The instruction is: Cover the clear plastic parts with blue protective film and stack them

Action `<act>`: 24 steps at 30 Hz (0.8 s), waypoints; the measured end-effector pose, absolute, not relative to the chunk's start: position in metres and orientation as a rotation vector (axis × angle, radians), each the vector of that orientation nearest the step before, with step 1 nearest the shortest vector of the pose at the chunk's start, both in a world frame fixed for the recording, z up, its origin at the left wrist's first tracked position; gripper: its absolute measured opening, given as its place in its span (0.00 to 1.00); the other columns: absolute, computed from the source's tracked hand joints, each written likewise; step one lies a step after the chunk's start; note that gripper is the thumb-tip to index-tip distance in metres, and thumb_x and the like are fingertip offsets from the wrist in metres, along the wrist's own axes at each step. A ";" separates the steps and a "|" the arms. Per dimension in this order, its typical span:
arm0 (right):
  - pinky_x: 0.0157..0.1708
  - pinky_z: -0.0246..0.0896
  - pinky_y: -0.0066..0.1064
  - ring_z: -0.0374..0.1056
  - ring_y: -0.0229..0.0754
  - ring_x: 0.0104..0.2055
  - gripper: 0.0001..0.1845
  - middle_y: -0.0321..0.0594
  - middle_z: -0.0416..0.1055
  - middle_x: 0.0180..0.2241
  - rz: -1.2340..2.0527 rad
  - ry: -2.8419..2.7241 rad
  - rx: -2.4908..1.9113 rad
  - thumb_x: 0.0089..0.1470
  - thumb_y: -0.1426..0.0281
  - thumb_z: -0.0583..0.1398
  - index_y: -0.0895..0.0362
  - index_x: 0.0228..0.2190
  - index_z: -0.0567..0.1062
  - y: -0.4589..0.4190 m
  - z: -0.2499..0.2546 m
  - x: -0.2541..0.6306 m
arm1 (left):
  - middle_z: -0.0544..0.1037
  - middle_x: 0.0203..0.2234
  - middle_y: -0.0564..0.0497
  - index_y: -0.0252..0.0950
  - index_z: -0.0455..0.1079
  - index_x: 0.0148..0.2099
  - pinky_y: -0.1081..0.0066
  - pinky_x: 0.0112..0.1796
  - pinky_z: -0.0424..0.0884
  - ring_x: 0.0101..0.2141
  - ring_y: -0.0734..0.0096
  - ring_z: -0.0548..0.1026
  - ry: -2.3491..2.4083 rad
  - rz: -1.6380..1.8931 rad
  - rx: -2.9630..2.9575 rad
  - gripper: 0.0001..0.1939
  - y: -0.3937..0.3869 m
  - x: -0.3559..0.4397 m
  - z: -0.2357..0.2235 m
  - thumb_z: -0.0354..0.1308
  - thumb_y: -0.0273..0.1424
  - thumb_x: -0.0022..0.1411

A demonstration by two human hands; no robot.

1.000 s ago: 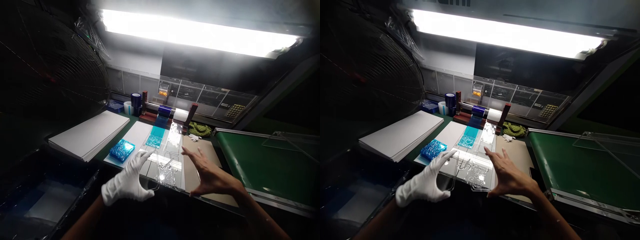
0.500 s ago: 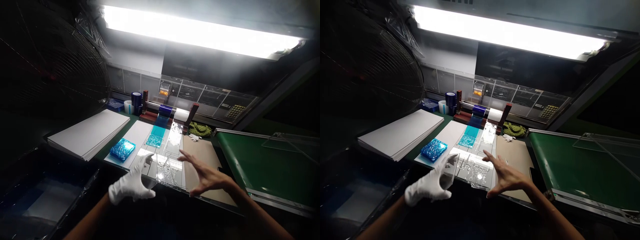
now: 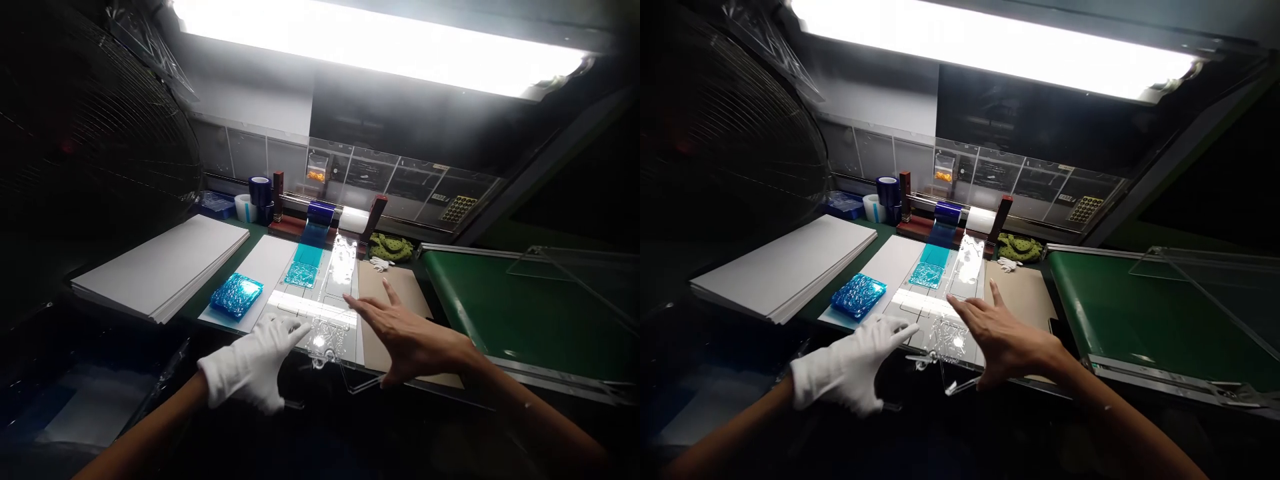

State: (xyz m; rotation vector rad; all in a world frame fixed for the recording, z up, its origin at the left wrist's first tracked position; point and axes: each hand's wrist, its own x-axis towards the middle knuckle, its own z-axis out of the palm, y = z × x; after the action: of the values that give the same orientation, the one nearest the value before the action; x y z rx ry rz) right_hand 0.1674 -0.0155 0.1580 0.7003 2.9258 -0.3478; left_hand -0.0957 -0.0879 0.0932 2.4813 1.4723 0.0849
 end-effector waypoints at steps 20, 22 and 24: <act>0.55 0.49 0.52 0.52 0.53 0.61 0.58 0.54 0.58 0.57 -1.442 2.496 2.309 0.42 0.43 0.57 0.54 0.62 0.33 -0.054 0.018 0.267 | 0.58 0.56 0.36 0.35 0.44 0.63 0.47 0.54 0.57 0.57 0.43 0.58 1.850 0.826 1.724 0.52 -0.082 -0.057 0.041 0.62 0.47 0.40; 0.49 0.57 0.50 0.61 0.53 0.56 0.52 0.54 0.66 0.51 -2.006 1.973 2.526 0.41 0.38 0.51 0.53 0.60 0.45 -0.081 -0.033 0.277 | 0.59 0.56 0.39 0.39 0.45 0.63 0.47 0.55 0.56 0.56 0.47 0.59 1.743 0.934 1.535 0.49 -0.081 -0.055 0.037 0.61 0.48 0.43; 0.44 0.61 0.47 0.66 0.53 0.51 0.43 0.49 0.72 0.43 -2.439 1.239 2.665 0.40 0.37 0.50 0.51 0.51 0.61 -0.115 -0.086 0.283 | 0.61 0.56 0.41 0.41 0.46 0.63 0.48 0.57 0.54 0.57 0.49 0.59 1.586 1.030 1.333 0.48 -0.078 -0.051 0.031 0.60 0.49 0.45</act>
State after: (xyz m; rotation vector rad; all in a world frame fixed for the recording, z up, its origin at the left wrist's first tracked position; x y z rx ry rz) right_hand 0.2833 -0.1148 -0.0859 2.6647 1.2385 -2.4391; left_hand -0.0507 -0.0783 0.0311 1.3327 1.5864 1.0302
